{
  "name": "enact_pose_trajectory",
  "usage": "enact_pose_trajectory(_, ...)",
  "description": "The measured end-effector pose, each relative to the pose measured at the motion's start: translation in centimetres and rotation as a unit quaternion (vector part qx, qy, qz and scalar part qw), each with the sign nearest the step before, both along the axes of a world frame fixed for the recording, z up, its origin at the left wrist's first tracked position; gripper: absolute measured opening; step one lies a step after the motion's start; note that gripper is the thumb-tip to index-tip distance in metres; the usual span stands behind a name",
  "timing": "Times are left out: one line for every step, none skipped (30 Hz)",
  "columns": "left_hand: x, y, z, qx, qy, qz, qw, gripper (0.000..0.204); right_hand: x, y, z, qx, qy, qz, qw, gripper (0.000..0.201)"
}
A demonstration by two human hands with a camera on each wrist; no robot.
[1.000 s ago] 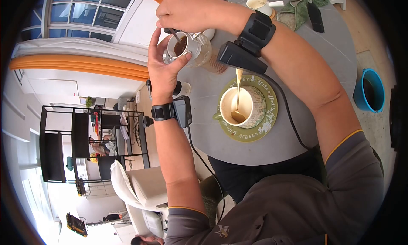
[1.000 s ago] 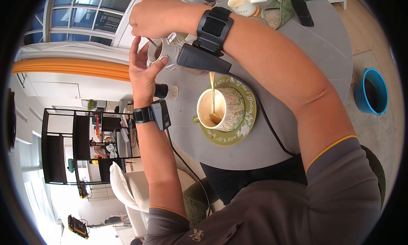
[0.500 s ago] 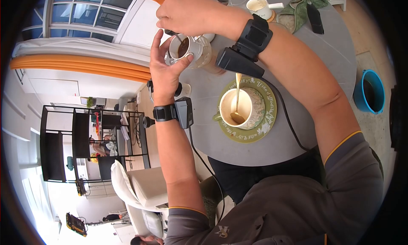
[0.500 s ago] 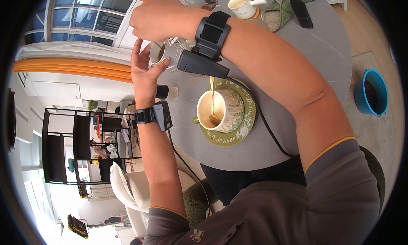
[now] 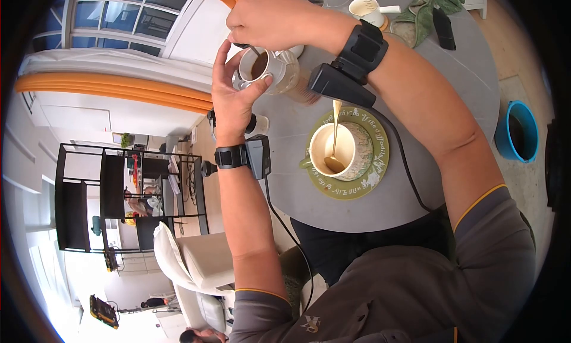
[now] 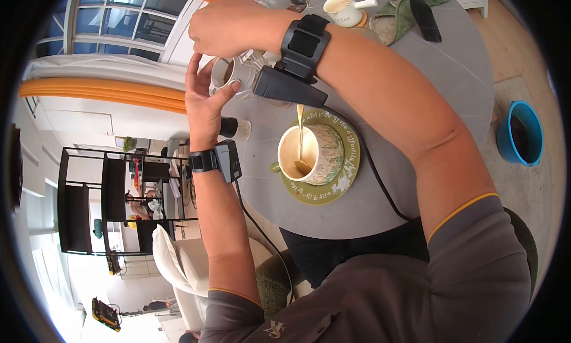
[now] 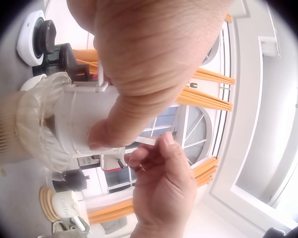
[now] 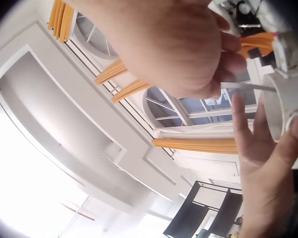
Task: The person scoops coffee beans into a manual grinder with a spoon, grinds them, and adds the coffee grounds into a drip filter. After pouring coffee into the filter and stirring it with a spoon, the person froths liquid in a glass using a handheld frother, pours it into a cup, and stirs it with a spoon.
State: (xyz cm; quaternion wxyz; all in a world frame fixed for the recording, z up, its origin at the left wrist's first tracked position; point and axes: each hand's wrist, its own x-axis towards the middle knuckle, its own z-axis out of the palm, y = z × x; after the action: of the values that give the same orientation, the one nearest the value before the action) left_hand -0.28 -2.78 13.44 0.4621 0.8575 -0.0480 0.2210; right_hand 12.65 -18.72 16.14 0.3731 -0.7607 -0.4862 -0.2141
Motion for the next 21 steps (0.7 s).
enact_pose_trajectory(0.01,0.08,-0.03,0.000,-0.001,0.000,1.000,0.104,0.04,-0.03,0.05,0.024,0.017,0.016,0.999,0.025)
enact_pose_trajectory(0.08,0.21,-0.08,0.005,0.001,0.002,1.000,0.105,0.07,-0.03,0.13,0.049,0.034,0.033,0.998,0.026)
enact_pose_trajectory(0.14,0.27,-0.06,0.010,0.003,0.003,1.000,0.105,0.10,-0.02,0.23,0.049,0.033,0.033,0.998,0.026)
enact_pose_trajectory(0.08,0.16,0.00,0.010,0.002,0.003,1.000,0.105,0.05,-0.07,0.30,0.026,0.026,0.017,0.999,0.027)
enact_pose_trajectory(-0.01,-0.05,0.08,0.007,0.003,0.006,1.000,0.105,0.01,-0.12,0.33,0.003,0.020,0.001,1.000,0.028)
enact_pose_trajectory(-0.07,-0.17,0.15,0.004,0.004,0.009,1.000,0.105,-0.02,-0.15,0.32,0.003,0.020,0.001,1.000,0.028)
enact_pose_trajectory(0.00,-0.04,0.09,0.005,0.004,0.009,1.000,0.105,-0.02,-0.17,0.29,0.031,0.025,0.016,0.999,0.028)
enact_pose_trajectory(0.13,0.24,-0.05,0.004,0.003,0.008,1.000,0.104,-0.01,-0.15,0.25,0.058,0.031,0.031,0.997,0.028)
enact_pose_trajectory(0.20,0.40,-0.13,0.004,0.002,0.008,1.000,0.104,0.22,0.08,0.14,0.058,0.031,0.032,0.997,0.028)
enact_pose_trajectory(0.15,0.13,-0.07,0.004,0.001,0.008,1.000,0.104,0.38,0.12,0.18,0.037,0.003,0.025,0.999,0.028)
enact_pose_trajectory(0.08,-0.09,0.05,0.003,0.004,0.008,1.000,0.104,0.53,0.26,0.14,0.015,-0.024,0.018,0.999,0.028)
enact_pose_trajectory(0.02,-0.20,0.13,0.002,0.006,0.008,1.000,0.104,0.59,0.26,-0.10,0.016,-0.024,0.018,0.999,0.028)
enact_pose_trajectory(0.02,-0.16,0.09,0.003,0.006,0.008,1.000,0.104,0.19,-0.13,-0.06,0.045,0.003,0.020,0.999,0.029)
enact_pose_trajectory(0.07,-0.03,0.00,0.000,0.006,0.007,1.000,0.103,-0.04,-0.35,0.00,0.075,0.028,0.022,0.997,0.029)
enact_pose_trajectory(0.11,0.04,-0.04,-0.003,0.006,0.005,1.000,0.103,0.12,-0.26,0.00,0.075,0.028,0.022,0.997,0.029)
enact_pose_trajectory(0.09,0.00,0.00,-0.002,0.005,0.005,1.000,0.103,0.26,-0.17,0.08,0.054,0.021,0.027,0.998,0.029)
enact_pose_trajectory(0.06,-0.27,0.09,0.003,0.005,0.005,1.000,0.103,0.35,-0.30,0.13,0.033,0.014,0.031,0.999,0.030)
enact_pose_trajectory(0.03,-0.31,0.14,0.009,0.004,0.005,1.000,0.103,0.31,-0.29,-0.01,0.033,0.014,0.032,0.999,0.030)
enact_pose_trajectory(0.04,-0.29,0.14,0.009,0.004,0.005,1.000,0.103,-0.07,-0.51,0.05,0.050,0.024,0.023,0.998,0.029)
enact_pose_trajectory(0.05,-0.28,0.14,0.006,0.003,0.002,1.000,0.103,-0.30,-0.67,0.13,0.066,0.035,0.013,0.997,0.029)
enact_pose_trajectory(0.04,-0.27,0.14,0.003,0.002,0.000,1.000,0.103,-0.11,-0.58,0.13,0.066,0.034,0.014,0.997,0.029)
